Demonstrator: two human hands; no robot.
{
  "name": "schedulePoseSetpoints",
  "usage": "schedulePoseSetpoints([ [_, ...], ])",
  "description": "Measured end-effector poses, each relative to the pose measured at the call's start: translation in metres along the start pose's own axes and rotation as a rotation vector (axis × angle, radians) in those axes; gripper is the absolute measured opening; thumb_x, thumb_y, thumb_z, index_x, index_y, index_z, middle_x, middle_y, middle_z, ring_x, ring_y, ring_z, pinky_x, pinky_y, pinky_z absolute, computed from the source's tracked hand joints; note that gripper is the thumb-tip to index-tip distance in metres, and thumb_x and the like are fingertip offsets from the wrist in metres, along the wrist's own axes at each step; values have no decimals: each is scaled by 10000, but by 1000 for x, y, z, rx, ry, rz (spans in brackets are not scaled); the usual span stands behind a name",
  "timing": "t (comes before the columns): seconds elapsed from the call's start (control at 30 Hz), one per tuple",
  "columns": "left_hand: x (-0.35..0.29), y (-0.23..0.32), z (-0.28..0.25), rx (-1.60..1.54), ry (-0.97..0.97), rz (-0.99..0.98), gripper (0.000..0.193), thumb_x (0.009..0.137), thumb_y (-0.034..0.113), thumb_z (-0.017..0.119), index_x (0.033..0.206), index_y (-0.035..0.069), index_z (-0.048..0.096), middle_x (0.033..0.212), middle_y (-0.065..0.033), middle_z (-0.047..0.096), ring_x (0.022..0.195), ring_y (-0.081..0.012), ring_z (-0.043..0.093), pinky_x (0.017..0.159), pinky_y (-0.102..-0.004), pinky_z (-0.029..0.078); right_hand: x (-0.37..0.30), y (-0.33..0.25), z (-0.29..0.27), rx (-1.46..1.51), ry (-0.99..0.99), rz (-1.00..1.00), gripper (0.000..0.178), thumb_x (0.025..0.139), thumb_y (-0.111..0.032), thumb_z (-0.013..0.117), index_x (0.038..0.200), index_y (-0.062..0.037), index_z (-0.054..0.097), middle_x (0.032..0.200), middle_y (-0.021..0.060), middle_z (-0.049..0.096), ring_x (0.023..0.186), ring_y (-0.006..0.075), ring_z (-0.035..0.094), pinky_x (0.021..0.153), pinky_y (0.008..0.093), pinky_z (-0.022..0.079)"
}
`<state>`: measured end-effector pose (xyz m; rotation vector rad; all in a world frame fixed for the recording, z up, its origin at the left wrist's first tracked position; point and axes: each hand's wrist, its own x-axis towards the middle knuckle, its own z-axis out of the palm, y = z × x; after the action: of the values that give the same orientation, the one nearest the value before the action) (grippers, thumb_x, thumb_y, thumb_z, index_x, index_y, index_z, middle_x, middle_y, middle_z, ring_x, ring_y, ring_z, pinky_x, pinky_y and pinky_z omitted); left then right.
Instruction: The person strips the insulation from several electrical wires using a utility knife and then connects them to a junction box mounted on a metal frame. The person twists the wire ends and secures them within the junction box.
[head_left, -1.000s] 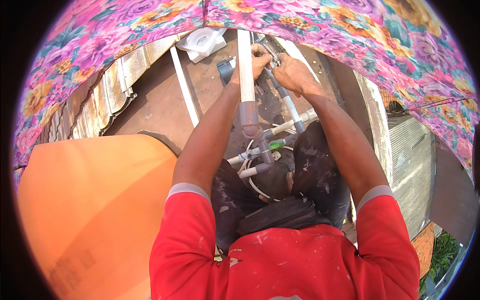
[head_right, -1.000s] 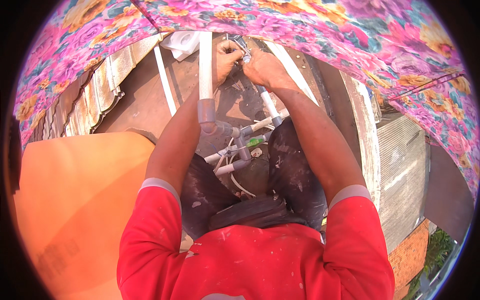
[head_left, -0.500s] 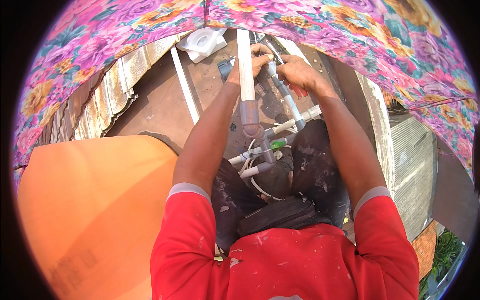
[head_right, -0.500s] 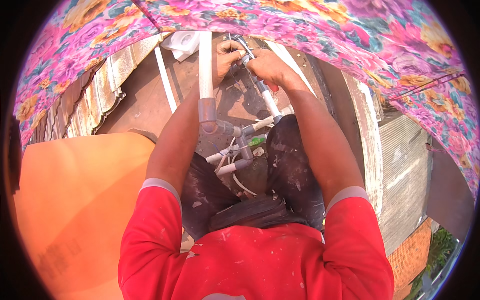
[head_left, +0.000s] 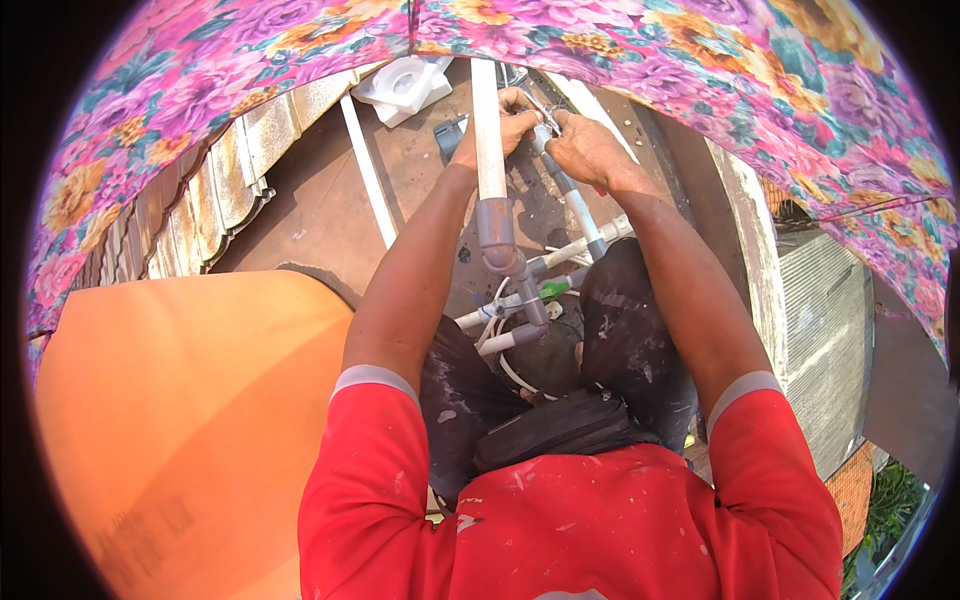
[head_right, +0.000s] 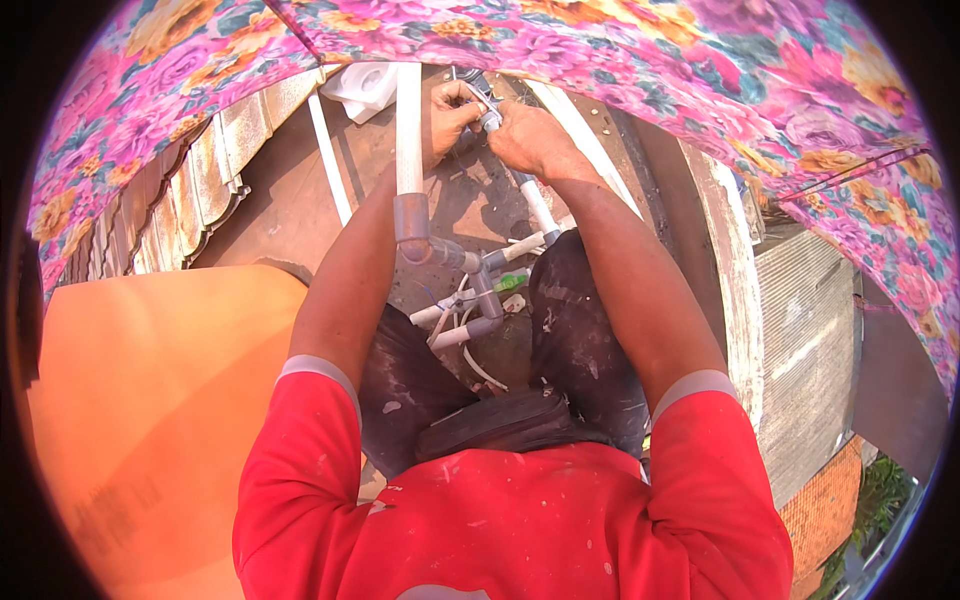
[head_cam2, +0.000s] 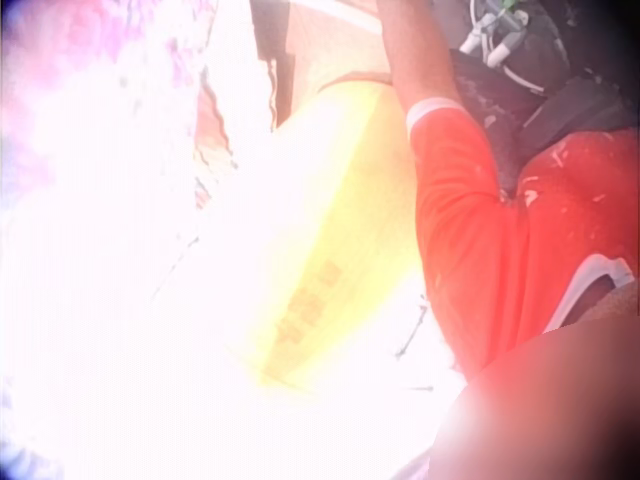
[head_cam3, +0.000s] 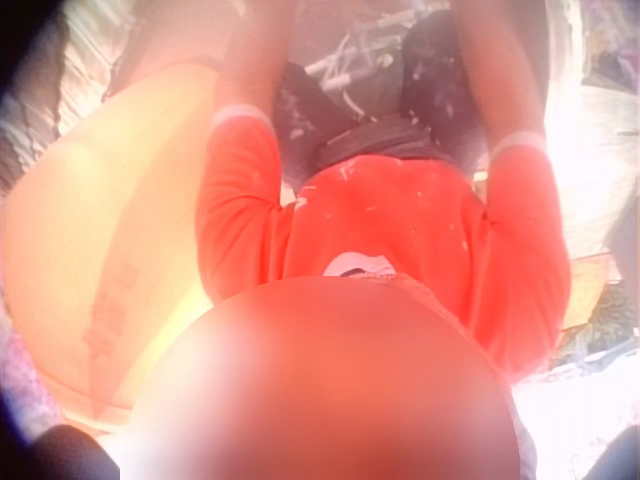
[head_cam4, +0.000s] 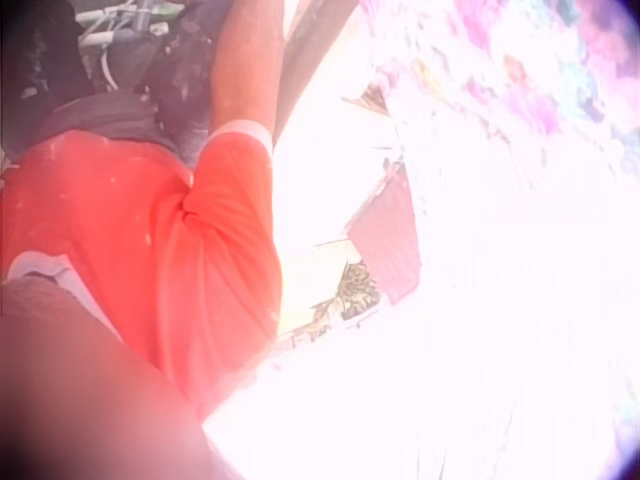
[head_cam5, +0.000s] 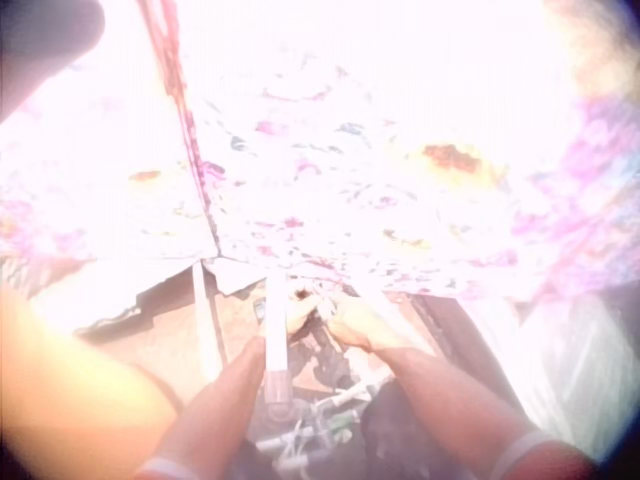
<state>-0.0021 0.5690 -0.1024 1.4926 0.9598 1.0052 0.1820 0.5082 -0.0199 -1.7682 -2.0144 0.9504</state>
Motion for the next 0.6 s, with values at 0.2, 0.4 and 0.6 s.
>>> schedulePoseSetpoints([
  [0.2, -1, 12, -1, -215, -37, -38, 113, 929, 121, 771, 927, 18, 725, 789, -6, 647, 737, -95, 596, 670, -264, 465, 4, 9, -3, 259, -73, 5, 307, 882, -202, 587, 1069, 20, 687, 799, 152, 698, 604, 256, 679, 588, 391, 572],
  [0.4, -6, 16, -13, -249, -160, -112, 76, 994, 110, 741, 1019, 63, 687, 929, -5, 674, 780, -96, 606, 713, -233, 492, 0, 8, -8, 691, -195, 129, 231, 866, -190, 632, 941, 22, 687, 772, 130, 680, 672, 219, 681, 609, 404, 569],
  [0.6, -8, 21, -2, -259, -34, -85, 153, 939, 164, 793, 1009, 33, 752, 866, -12, 683, 726, -78, 577, 654, -240, 447, 13, 37, -11, 428, -85, 227, 282, 889, -186, 631, 1011, 58, 703, 869, 174, 713, 732, 248, 711, 694, 414, 583],
])
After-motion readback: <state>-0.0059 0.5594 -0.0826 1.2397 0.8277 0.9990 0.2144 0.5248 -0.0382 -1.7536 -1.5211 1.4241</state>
